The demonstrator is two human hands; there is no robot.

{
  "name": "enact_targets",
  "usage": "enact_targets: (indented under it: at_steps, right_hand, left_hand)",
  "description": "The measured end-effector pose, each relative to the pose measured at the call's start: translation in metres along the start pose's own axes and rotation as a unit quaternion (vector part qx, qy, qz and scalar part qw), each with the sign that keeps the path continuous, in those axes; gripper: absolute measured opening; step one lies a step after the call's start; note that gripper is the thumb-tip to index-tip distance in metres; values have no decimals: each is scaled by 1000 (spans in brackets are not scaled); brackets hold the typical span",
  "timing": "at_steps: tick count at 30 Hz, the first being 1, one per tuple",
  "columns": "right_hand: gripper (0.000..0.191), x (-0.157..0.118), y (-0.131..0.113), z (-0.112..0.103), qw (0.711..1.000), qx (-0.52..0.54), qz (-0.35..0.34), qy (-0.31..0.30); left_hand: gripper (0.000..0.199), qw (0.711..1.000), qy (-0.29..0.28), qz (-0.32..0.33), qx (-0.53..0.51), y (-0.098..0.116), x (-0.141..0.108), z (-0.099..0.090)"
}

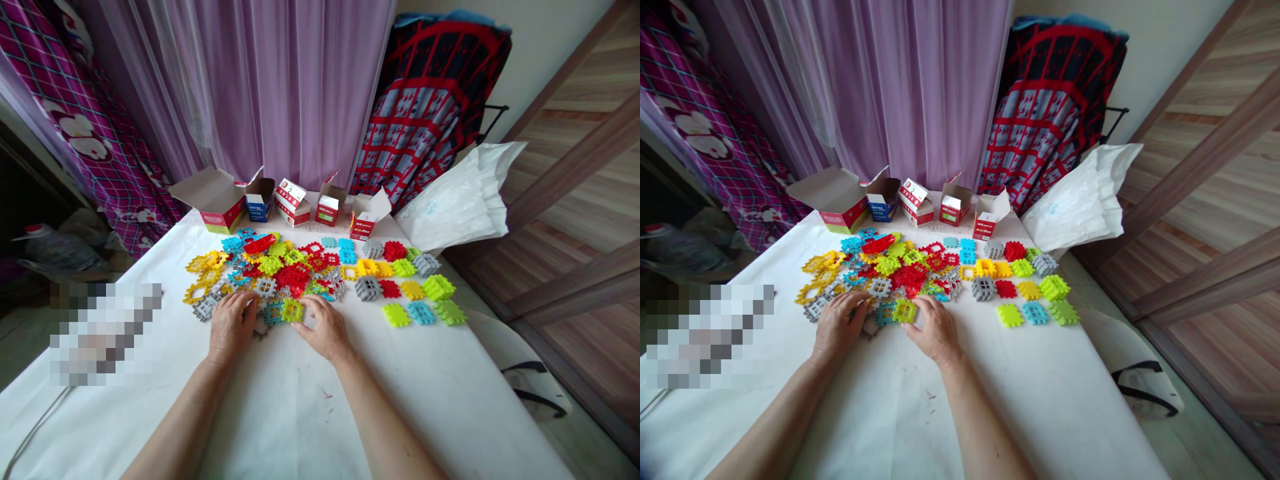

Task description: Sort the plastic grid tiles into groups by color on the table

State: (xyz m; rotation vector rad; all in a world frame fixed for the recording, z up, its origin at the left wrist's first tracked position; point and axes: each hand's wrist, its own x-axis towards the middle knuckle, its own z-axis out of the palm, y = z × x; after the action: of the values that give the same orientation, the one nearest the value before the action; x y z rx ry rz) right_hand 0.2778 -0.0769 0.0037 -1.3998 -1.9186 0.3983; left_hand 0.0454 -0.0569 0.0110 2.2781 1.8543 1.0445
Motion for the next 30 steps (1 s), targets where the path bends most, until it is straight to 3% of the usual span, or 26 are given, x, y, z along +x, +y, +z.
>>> enact_targets:
  at_steps: [7, 13, 18, 23, 30]
  right_hand:
    - [52, 5, -4, 3, 998, -47, 3, -49]
    - [56, -2, 1, 0, 999, -21, 20, -18]
    - [61, -10, 21, -11, 998, -29, 31, 36]
    - [64, -11, 39, -19, 999, -26, 38, 27]
    - [47, -12, 28, -19, 998, -46, 20, 39]
  left_hand:
    - [26, 999, -17, 1, -30, 1, 1, 4]
    - [27, 999, -14, 3, -42, 0, 1, 2]
    - [28, 999, -9, 5, -53, 0, 2, 2]
    - [29, 998, -15, 7, -59, 0, 3, 1]
    - [28, 998, -16, 4, -67, -1, 4, 2]
